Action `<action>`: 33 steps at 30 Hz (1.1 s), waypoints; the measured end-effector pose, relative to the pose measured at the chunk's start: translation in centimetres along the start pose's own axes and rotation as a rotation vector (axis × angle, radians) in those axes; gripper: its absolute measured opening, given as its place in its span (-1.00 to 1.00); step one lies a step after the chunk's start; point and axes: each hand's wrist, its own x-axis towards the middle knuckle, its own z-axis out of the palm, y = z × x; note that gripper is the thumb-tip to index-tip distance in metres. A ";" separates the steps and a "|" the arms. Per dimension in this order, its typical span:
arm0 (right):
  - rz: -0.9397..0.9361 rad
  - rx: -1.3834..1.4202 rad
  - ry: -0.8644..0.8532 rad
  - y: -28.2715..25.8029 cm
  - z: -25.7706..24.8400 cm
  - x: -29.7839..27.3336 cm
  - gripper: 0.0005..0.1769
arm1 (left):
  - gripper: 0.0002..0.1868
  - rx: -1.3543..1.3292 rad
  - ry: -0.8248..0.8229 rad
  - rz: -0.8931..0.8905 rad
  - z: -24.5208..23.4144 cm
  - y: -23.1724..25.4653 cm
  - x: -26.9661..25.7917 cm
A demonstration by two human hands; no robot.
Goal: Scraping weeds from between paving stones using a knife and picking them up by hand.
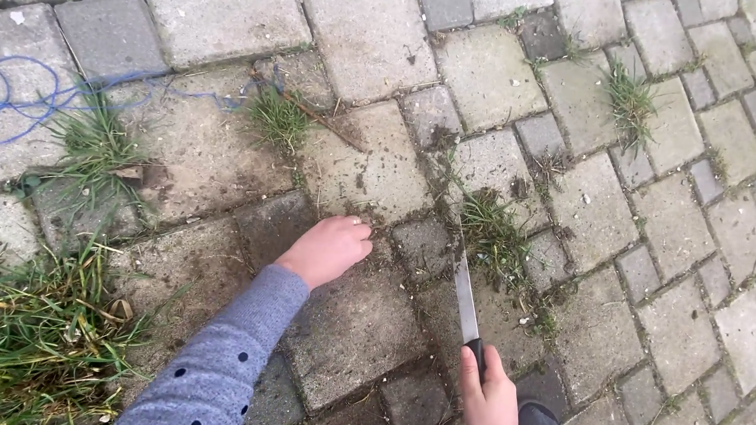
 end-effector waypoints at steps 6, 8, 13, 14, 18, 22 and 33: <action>-0.006 -0.022 0.024 1.9 1.1 0.6 -0.62 | -0.59 -0.312 0.531 -0.281 4.5 0.8 -0.9; -0.008 -0.033 0.018 2.5 1.6 0.8 -0.61 | -0.65 -0.348 0.538 -0.357 3.9 1.7 -0.7; -0.027 -0.060 -0.003 3.4 2.7 0.9 -0.61 | -0.65 -0.352 0.478 -0.419 3.7 2.8 -1.2; -0.028 -0.101 -0.040 3.3 2.8 0.9 -0.60 | -0.69 -0.416 0.521 -0.496 3.8 2.8 -1.2; -0.235 -0.386 -0.150 0.7 0.5 2.4 -0.49 | -0.69 -0.598 0.716 -0.686 4.2 4.0 -1.2; -0.371 -0.686 -0.185 -5.0 -4.3 7.1 -0.48 | -0.68 -0.544 0.774 -0.648 4.9 4.7 -1.4; -0.893 -1.228 -0.224 -18.6 -12.3 10.6 -0.49 | -0.79 -0.287 1.009 -0.516 -7.0 5.9 -5.4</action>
